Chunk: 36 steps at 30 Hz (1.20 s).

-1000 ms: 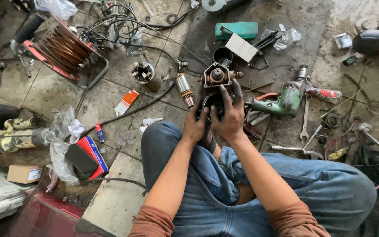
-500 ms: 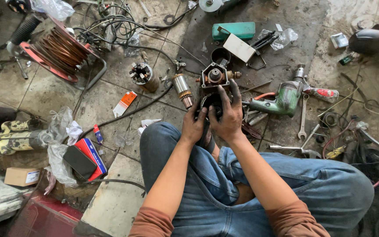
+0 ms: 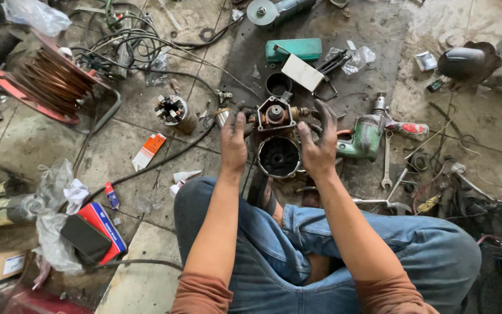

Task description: The person sits on the floor and works on a disassembled motor, repeatedly inserting and removing a cylindrical component into the motor housing. They handle the motor casing and rotor, adjusting parts by hand.

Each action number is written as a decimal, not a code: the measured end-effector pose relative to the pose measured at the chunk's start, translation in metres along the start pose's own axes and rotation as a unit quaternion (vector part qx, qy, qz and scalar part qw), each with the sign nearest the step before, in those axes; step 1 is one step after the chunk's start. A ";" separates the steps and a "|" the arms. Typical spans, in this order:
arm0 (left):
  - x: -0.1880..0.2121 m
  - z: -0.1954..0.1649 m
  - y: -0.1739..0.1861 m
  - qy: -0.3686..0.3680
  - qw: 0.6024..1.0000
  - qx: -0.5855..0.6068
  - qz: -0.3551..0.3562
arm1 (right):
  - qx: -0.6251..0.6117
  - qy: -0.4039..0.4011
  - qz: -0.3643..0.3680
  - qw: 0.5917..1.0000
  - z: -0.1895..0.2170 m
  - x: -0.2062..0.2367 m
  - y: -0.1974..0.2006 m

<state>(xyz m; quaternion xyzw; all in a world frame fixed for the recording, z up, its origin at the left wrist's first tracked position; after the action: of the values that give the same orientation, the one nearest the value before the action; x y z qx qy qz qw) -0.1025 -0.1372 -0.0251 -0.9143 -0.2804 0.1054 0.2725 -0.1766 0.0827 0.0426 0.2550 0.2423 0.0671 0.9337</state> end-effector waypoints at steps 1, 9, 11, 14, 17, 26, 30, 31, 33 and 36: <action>-0.002 0.006 -0.005 0.004 1.000 -0.014 0.003 | 0.033 0.006 -0.001 0.999 -0.003 -0.007 0.001; 0.022 0.019 -0.018 -0.011 0.994 -0.107 -0.009 | -0.085 -0.116 0.150 0.978 -0.035 -0.022 -0.031; 0.034 0.013 -0.013 -0.010 0.979 -0.197 -0.051 | -0.070 -0.111 0.146 0.981 -0.034 -0.022 -0.029; 0.064 -0.013 -0.030 -0.123 0.917 -0.366 -0.099 | -0.083 -0.110 0.138 0.981 -0.035 -0.021 -0.031; 0.083 -0.021 -0.058 -0.184 0.883 -0.423 -0.086 | -0.117 -0.116 0.119 0.979 -0.035 -0.020 -0.032; 0.036 -0.045 -0.046 -0.133 0.885 -0.445 0.021 | 0.120 -0.082 0.028 0.989 0.002 -0.001 0.009; 0.013 -0.070 -0.038 -0.207 0.877 -0.430 0.054 | 0.185 -0.028 0.023 0.982 0.033 0.017 0.020; 0.004 -0.071 -0.032 -0.198 0.877 -0.434 0.054 | 0.184 0.010 0.011 0.983 0.046 0.023 0.022; -0.016 -0.073 -0.021 -0.181 0.877 -0.443 0.055 | 0.178 0.002 0.024 0.984 0.056 0.034 0.020; -0.046 -0.085 -0.022 -0.237 0.839 -0.483 0.080 | 0.156 -0.020 0.068 0.985 0.069 0.053 0.009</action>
<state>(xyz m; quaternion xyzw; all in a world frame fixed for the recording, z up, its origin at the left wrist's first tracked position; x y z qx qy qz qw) -0.1212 -0.1856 0.0593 -0.8963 -0.2775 0.1917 -0.2880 -0.0967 0.0727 0.0769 0.4150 0.2128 0.0867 0.8803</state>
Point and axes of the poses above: each hand's wrist, its own x-axis away from the middle knuckle, its own y-axis out of the back of the hand, z = x × y, the point moved 10 cm from there along -x, towards the middle knuckle, and after that the axes turned 14 degrees about x, right-handed, at the moved point
